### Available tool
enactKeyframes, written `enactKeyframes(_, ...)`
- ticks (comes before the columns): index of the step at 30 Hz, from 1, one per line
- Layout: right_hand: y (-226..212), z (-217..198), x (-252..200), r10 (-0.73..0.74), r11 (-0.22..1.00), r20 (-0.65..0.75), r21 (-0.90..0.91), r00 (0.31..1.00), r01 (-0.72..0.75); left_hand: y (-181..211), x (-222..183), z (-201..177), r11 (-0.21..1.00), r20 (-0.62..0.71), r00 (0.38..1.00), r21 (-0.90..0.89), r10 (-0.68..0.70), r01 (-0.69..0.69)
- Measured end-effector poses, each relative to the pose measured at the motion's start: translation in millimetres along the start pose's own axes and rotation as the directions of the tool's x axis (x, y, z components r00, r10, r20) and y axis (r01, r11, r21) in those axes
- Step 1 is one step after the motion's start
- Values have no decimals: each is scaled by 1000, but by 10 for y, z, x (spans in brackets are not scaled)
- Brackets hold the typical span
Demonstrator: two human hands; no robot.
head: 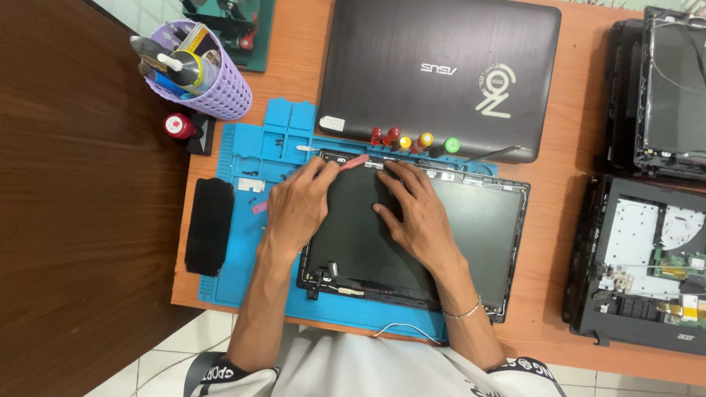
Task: The person prys the plastic bezel from a laptop screen using a pink tool and removes screws from the display panel corner with a screwdriver.
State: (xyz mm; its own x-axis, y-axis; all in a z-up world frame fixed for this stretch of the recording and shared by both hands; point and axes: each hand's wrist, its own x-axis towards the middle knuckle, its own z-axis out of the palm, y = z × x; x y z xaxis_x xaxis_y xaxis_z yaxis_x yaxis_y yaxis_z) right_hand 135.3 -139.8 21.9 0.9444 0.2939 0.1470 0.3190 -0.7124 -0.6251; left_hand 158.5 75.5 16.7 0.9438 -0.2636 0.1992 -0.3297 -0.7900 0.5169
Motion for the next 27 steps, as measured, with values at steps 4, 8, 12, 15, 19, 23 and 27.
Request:
enactKeyframes(4, -11, -1, -4, 16, 1000, 5, 17, 1000, -16, -11, 15, -27, 999, -23, 1000, 36, 9, -9)
enactKeyframes(8, 2, -6, 3, 13, 1000, 5, 3, 1000, -13, -8, 31, -11, 1000, -18, 1000, 17, 3, -2)
enactKeyframes(12, -3, 4, 3, 13, 1000, 4, 10, 1000, -13, -26, 15, -26, 999, -17, 1000, 42, -16, 17)
enactKeyframes(15, 1, 4, 2, 19, 999, 11, 32, 1000, -20, 2, 26, 10, 1000, 18, 1000, -6, 18, -18)
enactKeyframes(19, 4, -2, 1, 19, 1000, 8, 3, 1000, -19, -36, 36, -37, 999, -17, 1000, 34, 1, -1)
enactKeyframes(23, 15, -15, 8, 13, 1000, 13, -2, 1000, -13, -15, 19, -28, 999, 12, 1000, 27, -25, 24)
enactKeyframes(27, 0, 2, 8, 23, 1000, 21, 12, 1000, -23, -33, -13, -55, 999, -14, 1000, 34, -18, 18)
